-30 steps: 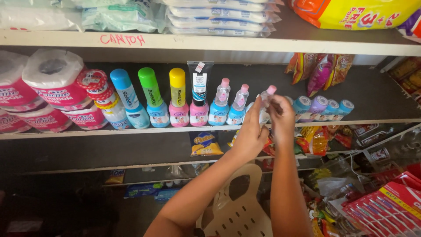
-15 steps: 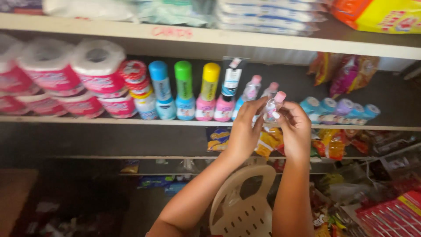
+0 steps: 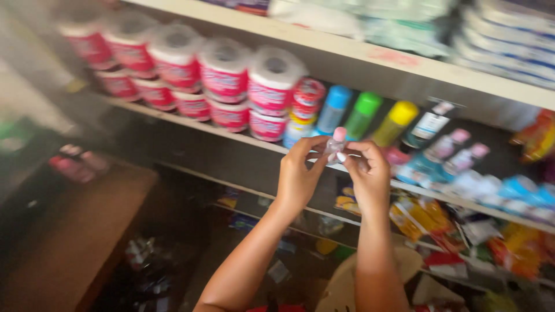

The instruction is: Organizing and arranging various personal care and household items from store shelves onto a counter.

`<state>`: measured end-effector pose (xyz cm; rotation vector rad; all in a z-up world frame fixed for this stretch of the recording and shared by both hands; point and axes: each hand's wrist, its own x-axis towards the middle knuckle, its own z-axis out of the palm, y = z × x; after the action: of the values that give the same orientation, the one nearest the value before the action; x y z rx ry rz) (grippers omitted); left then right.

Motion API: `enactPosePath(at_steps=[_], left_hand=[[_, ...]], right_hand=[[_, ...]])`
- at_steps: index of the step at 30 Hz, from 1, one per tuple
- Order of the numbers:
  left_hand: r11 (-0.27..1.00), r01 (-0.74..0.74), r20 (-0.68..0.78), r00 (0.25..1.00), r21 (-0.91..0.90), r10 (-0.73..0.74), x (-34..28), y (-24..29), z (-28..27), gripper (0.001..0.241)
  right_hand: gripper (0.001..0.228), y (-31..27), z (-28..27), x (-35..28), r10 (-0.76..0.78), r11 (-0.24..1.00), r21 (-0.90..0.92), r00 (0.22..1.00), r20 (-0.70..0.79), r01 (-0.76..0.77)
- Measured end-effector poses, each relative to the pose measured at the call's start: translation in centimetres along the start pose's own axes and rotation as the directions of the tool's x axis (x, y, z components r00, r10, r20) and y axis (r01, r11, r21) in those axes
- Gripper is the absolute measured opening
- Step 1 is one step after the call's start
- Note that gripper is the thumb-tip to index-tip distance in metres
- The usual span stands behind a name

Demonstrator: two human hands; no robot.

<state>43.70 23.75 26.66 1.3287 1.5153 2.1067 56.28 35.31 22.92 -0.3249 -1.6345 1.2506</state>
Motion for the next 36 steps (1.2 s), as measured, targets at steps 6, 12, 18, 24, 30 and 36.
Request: enactPosePath(at_steps=[6,12,18,24,30,36], left_hand=[[0.993,0.014,-0.147,0.989,0.119,0.004,0.6,-1.5,-9.8,0.036],[0.965,0.005,-0.277,0.958,0.264,0.071,0.8,-3.8,-18.2,0.034],[0.922,0.151,-0.435,0.900,0.357,0.021,0.1,-6.2,-26.9,0.032],[0.874,0.260,-0.566,0.824,0.410,0.020,-1.2,-9.6,-35.3,0.027],[0.801,0.355,-0.641,0.767,0.482,0.045,-3.1,-13.6,-41.9,0.021],[0.766,0.418,-0.701,0.710,0.489,0.060,-4.4,-18.7,-46.0,0.025]], right_hand=[[0.025,3.2,9.9,1.3,0.100,0.995,0.002,0.985,0.140,-0.101],[0.025,6.2,19.4,2.1,0.107,0.989,0.067,0.957,0.270,-0.129],[0.035,11.1,29.2,1.5,0.107,0.987,0.063,0.889,0.444,-0.150],[0.050,13.2,39.1,-0.6,0.250,0.939,0.048,0.770,0.587,-0.342],[0.063,19.8,45.9,-3.0,0.239,0.933,0.020,0.659,0.713,-0.359],[0.075,24.9,50.4,-4.6,0.255,0.850,0.065,0.517,0.817,-0.522]])
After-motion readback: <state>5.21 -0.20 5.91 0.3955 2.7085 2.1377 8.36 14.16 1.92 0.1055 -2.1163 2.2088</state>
